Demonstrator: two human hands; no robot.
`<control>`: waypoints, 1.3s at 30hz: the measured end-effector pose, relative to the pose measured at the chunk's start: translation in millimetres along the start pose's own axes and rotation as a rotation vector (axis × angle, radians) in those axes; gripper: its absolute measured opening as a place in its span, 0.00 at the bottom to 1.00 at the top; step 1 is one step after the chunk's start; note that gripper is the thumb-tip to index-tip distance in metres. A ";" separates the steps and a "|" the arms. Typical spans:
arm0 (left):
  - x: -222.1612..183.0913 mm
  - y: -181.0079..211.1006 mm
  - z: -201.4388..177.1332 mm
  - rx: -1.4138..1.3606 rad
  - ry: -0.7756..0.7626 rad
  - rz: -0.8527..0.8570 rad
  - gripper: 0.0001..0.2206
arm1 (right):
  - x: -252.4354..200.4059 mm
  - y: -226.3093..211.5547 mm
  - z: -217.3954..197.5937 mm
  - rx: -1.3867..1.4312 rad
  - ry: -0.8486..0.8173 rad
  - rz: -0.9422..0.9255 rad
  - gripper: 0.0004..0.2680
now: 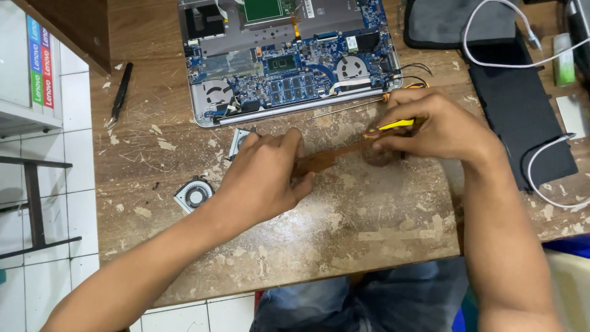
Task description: Repairing a laptop cooling system by manipulating the fan and heat pipe assembly with a screwdriver.
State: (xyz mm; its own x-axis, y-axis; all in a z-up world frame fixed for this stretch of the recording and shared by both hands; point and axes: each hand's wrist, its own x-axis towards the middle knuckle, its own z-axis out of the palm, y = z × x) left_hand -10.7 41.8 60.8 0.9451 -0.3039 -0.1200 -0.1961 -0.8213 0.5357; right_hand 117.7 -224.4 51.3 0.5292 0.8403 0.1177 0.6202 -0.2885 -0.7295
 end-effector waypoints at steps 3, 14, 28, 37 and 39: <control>-3.7 2.3 2.3 -0.044 0.106 0.075 0.08 | -9.0 -1.0 -5.6 0.150 0.100 0.016 0.08; -12.8 2.3 32.8 0.316 0.301 0.389 0.07 | -8.7 5.4 -12.0 0.045 0.012 0.085 0.05; -6.1 2.9 34.0 0.099 -0.156 0.288 0.28 | -9.8 27.6 -12.1 -0.262 -0.013 0.220 0.07; -3.3 8.7 26.7 0.087 -0.372 0.149 0.18 | -2.5 19.5 -7.2 -0.341 -0.188 0.552 0.09; -2.6 5.5 28.2 0.074 -0.391 0.170 0.19 | -0.8 21.7 -1.7 -0.273 -0.177 0.479 0.04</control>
State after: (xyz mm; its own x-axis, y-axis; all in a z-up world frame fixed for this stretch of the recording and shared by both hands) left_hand -21.7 24.5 40.4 0.7307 -0.5860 -0.3503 -0.3721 -0.7720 0.5153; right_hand 131.7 -232.1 36.5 0.6975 0.6437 -0.3148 0.4745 -0.7441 -0.4702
